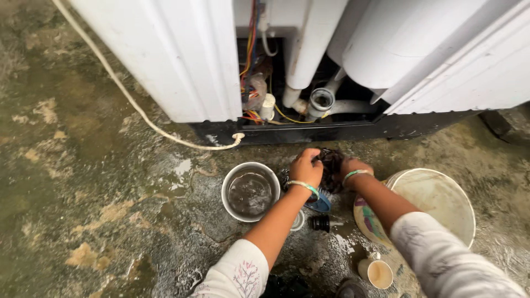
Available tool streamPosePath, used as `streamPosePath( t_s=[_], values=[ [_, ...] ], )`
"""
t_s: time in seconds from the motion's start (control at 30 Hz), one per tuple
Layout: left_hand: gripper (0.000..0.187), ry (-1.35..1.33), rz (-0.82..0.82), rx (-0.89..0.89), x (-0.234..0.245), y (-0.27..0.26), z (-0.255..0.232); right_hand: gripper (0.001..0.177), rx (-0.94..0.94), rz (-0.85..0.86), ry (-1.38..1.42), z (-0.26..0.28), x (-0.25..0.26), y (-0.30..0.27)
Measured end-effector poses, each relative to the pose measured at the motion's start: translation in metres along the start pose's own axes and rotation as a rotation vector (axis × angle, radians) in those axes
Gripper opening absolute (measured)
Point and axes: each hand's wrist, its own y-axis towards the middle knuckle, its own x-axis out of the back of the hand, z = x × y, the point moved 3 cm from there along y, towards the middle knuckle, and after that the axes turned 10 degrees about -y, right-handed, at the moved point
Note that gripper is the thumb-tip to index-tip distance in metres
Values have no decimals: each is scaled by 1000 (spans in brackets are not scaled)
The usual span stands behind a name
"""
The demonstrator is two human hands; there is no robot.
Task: The person works on the interior components of a washing machine, handling a metal container, a blue plastic part, and wires while pouring water.
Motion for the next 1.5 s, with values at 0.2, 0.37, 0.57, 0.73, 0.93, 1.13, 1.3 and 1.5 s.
streamPosePath(
  t_s=[0.2,0.37,0.57,0.73,0.93,1.13,1.3,1.5],
  values=[
    [32,-18,48,73,-6,-2,12,32,-35,-16,156,2,6,1],
    [53,77,60,-65,9,-3,-18,20,217,-215,580,-42,72,-50],
    [52,24,142,-206,11,-6,-76,5,281,41,1825,-54,145,-114],
    [28,-224,165,28,1,8,-94,8,419,-181,2108,-44,167,-122],
    [28,127,-97,-290,23,31,-104,36,550,-590,1750,-10,166,-78],
    [47,333,-194,-470,41,62,-95,50,304,-1017,408,53,185,-39],
    [57,393,-88,-324,26,95,-61,50,471,-1090,254,57,193,-49],
    [62,440,63,-307,23,98,-47,37,450,-1038,164,30,204,-64]
  ],
)
